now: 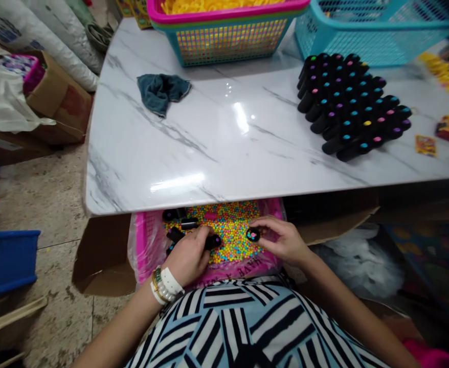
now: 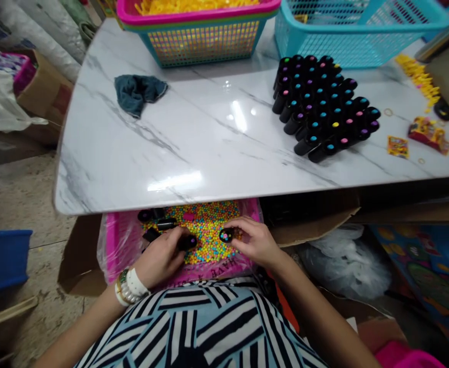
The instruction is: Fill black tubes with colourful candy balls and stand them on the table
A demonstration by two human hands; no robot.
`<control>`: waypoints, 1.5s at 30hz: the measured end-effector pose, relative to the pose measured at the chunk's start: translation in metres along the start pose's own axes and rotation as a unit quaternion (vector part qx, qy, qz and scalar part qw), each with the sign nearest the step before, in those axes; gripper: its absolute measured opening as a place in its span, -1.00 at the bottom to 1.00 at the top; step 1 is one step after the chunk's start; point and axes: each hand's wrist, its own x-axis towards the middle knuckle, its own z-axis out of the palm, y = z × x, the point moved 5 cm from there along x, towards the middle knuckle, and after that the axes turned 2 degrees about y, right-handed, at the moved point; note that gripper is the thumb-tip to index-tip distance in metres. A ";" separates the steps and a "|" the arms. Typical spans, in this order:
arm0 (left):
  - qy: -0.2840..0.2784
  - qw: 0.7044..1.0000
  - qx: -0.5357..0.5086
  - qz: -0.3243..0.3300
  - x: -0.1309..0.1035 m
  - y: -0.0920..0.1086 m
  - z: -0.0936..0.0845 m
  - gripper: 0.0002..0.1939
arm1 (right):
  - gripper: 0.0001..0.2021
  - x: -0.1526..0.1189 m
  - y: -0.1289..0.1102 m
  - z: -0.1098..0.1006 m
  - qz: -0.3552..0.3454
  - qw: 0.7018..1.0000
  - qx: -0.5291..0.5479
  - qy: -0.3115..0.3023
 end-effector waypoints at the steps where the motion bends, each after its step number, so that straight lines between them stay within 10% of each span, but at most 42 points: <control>1: 0.006 1.000 -0.027 0.013 0.001 0.000 0.000 -0.51 | -0.76 -0.003 0.003 -0.007 0.036 0.999 0.028 0.016; 7: 0.026 0.993 -0.092 0.075 0.004 0.006 0.000 -0.61 | -0.74 -0.026 -0.006 -0.080 0.030 0.974 0.052 0.218; 12: 0.125 0.986 -0.056 0.095 0.007 -0.002 -0.002 -0.72 | -0.69 -0.036 -0.006 -0.187 0.033 0.830 -0.224 0.509; 14: 0.158 0.979 -0.043 0.120 0.009 -0.004 0.000 -0.72 | -0.66 -0.024 0.005 -0.215 0.074 0.802 -0.293 0.516; 19: 0.188 0.973 -0.046 0.124 0.010 -0.005 0.002 -0.74 | -0.62 0.005 0.033 -0.237 0.126 0.836 -0.276 0.458; 22: 0.187 0.976 -0.076 0.078 0.007 -0.003 -0.004 -0.75 | -0.47 -0.011 0.027 -0.215 0.093 0.824 -0.173 0.532; 26: 0.163 0.976 -0.141 0.019 0.002 0.006 -0.012 -0.73 | -0.62 -0.037 -0.002 -0.138 0.075 0.806 -0.120 0.575; 30: 0.127 0.973 -0.194 0.005 0.008 0.018 -0.011 -0.71 | -0.56 -0.017 -0.025 -0.019 0.050 0.977 -0.047 0.201; 33: 0.119 0.970 -0.213 0.005 0.012 0.024 -0.007 -0.73 | -0.47 -0.008 -0.028 0.044 0.039 0.998 0.034 0.027; 37: 0.142 0.962 -0.234 -0.016 0.009 0.020 -0.001 -0.71 | -0.67 0.001 -0.022 0.062 0.071 0.991 0.105 0.032; 45: 0.181 0.979 0.097 0.013 -0.001 0.013 -0.015 -0.81 | -0.69 0.018 -0.026 0.049 -0.134 0.971 -0.190 -0.051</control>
